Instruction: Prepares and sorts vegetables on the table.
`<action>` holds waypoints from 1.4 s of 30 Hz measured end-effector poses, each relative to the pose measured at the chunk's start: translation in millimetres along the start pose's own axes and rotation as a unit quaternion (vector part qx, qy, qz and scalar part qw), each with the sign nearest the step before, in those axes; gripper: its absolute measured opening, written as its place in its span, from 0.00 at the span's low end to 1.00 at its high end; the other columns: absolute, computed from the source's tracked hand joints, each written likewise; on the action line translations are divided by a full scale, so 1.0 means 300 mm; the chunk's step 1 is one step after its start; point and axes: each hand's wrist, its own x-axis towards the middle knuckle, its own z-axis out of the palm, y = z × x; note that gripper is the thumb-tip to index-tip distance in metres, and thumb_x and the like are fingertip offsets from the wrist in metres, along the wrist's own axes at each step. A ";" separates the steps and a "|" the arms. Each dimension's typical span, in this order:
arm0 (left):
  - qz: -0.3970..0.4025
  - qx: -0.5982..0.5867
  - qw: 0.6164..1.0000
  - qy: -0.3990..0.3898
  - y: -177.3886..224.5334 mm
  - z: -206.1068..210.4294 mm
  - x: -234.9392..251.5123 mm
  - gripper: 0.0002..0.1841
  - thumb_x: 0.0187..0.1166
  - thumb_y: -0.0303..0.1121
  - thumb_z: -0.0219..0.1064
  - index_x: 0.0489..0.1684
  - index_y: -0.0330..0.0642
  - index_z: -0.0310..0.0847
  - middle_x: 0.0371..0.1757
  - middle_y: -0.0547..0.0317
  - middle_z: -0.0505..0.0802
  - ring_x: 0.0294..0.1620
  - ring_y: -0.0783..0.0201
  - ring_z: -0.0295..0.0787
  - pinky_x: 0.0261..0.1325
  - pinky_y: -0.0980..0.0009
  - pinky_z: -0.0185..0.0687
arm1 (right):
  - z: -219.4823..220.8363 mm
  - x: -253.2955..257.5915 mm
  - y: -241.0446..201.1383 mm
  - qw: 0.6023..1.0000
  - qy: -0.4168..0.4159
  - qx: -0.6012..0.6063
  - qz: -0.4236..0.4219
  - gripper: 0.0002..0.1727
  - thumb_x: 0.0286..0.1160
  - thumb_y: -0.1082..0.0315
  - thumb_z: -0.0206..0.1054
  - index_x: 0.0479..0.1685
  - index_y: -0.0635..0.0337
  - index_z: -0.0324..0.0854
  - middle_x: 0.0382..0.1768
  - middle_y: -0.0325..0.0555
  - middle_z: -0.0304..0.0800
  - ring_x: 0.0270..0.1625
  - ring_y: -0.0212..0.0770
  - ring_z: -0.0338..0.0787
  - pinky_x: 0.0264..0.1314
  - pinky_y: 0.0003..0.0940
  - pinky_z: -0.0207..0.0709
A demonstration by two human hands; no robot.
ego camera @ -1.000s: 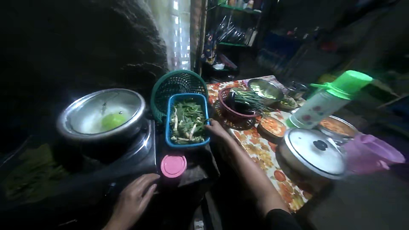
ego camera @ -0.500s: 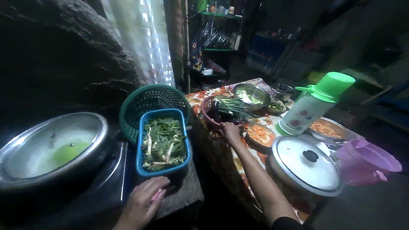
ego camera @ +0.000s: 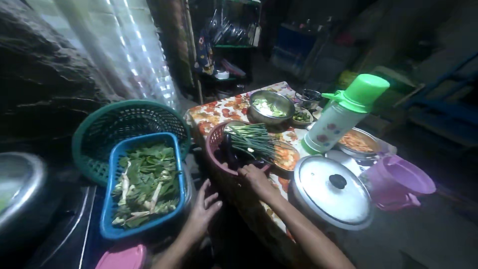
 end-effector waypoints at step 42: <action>-0.279 -0.254 0.926 0.012 -0.054 0.104 0.189 0.04 0.85 0.24 0.56 0.48 0.36 0.75 0.37 0.51 0.90 0.37 0.62 0.91 0.40 0.67 0.89 | -0.264 0.300 0.261 0.956 -0.246 -0.094 0.125 0.43 0.59 0.67 0.83 0.82 0.50 0.72 0.55 0.65 0.91 0.59 0.69 0.88 0.62 0.75 0.73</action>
